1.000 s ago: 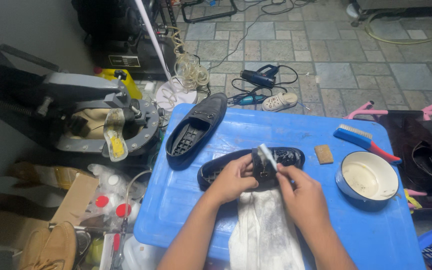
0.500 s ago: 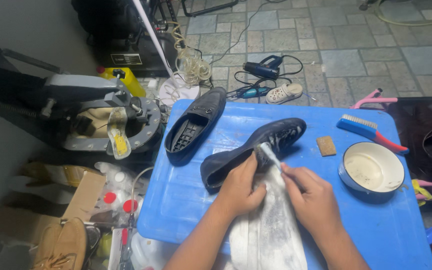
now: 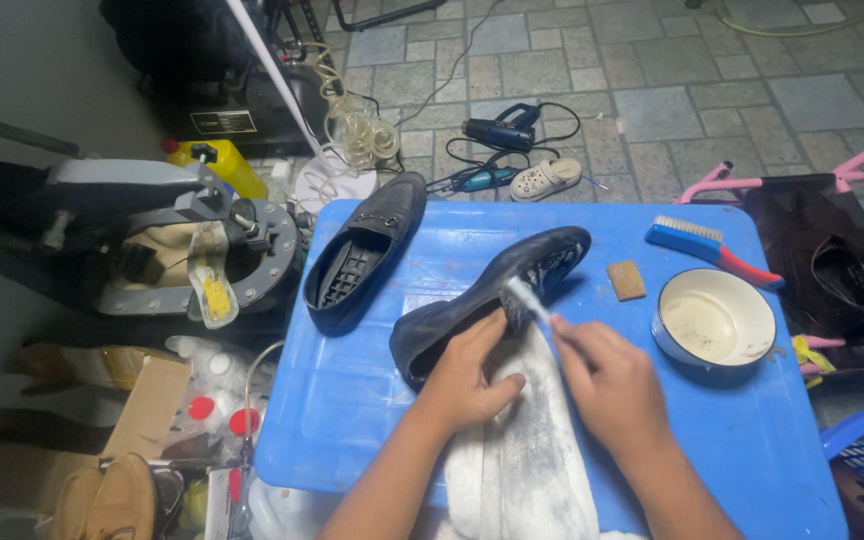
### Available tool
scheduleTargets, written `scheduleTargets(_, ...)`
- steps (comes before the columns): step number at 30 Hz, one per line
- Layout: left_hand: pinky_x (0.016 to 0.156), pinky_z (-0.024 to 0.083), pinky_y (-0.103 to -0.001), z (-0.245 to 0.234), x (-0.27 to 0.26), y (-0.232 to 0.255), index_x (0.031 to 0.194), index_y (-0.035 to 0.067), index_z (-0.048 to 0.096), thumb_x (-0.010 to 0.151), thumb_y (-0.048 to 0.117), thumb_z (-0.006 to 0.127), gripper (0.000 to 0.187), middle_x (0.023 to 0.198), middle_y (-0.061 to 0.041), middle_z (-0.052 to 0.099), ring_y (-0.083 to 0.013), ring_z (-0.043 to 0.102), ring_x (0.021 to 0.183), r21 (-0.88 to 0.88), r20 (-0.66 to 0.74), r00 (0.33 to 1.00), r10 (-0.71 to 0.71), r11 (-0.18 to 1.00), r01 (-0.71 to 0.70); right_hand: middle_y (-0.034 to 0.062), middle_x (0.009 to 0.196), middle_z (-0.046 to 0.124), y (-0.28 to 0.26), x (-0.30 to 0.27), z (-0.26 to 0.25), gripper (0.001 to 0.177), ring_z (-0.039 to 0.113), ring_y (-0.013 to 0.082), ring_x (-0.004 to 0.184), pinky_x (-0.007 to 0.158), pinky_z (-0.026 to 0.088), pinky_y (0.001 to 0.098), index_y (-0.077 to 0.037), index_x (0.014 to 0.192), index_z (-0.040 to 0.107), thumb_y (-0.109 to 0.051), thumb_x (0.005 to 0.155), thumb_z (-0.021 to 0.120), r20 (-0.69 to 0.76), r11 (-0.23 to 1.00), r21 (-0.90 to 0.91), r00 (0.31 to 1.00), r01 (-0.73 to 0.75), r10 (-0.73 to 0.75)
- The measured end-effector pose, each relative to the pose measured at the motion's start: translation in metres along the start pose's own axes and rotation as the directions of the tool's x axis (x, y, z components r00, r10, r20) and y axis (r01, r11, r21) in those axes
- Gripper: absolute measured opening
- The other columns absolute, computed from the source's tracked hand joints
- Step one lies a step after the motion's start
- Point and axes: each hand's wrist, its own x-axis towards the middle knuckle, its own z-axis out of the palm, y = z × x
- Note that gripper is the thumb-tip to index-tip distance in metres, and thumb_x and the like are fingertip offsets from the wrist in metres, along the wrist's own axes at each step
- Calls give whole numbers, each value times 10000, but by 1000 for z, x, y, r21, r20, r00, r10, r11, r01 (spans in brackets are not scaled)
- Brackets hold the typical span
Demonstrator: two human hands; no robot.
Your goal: The person scrubs a black loafer with a toothbrush and a cleaning solution, then wipes it with a white cloth. The person rotates the shoe to clean different areas and finishes by inspecting the cleaned surface.
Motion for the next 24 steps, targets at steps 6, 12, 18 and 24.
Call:
scheduleTargets(6,1194,386,-384,6,-4,-13,1507,-92,448,793,124,739,801,1530,-229,520,-311,502,1426,-325,35,992,-125,937,129,151,974,737,5,6,2,175,714,311,815,703,543,359,-30,1086,739,-91,931,685,-72,998,-43,997,35,-38)
scheduleTargets(12,1221,344,-383,3,-1,-21,1569,-90,353,764,145,699,907,1544,-218,513,-300,483,1459,-544,42,983,-181,821,175,159,800,770,14,10,-4,228,645,279,656,606,496,396,-72,1142,776,-158,942,709,49,911,55,912,-409,407)
scheduleTargets(18,1255,270,-396,4,1,-28,1570,-93,322,763,166,703,930,1583,-200,452,-298,418,1495,-593,39,975,-217,781,197,152,1023,760,26,5,8,204,721,179,842,758,548,313,-19,1154,720,-116,979,676,-242,991,78,962,-109,125)
scheduleTargets(24,1180,330,-420,3,3,-19,1547,-61,349,745,189,703,912,1512,-201,504,-309,461,1437,-594,47,951,-304,758,272,177,1003,751,19,0,-8,210,715,230,821,733,550,349,-40,1128,744,-119,941,688,-194,984,-40,967,-175,164)
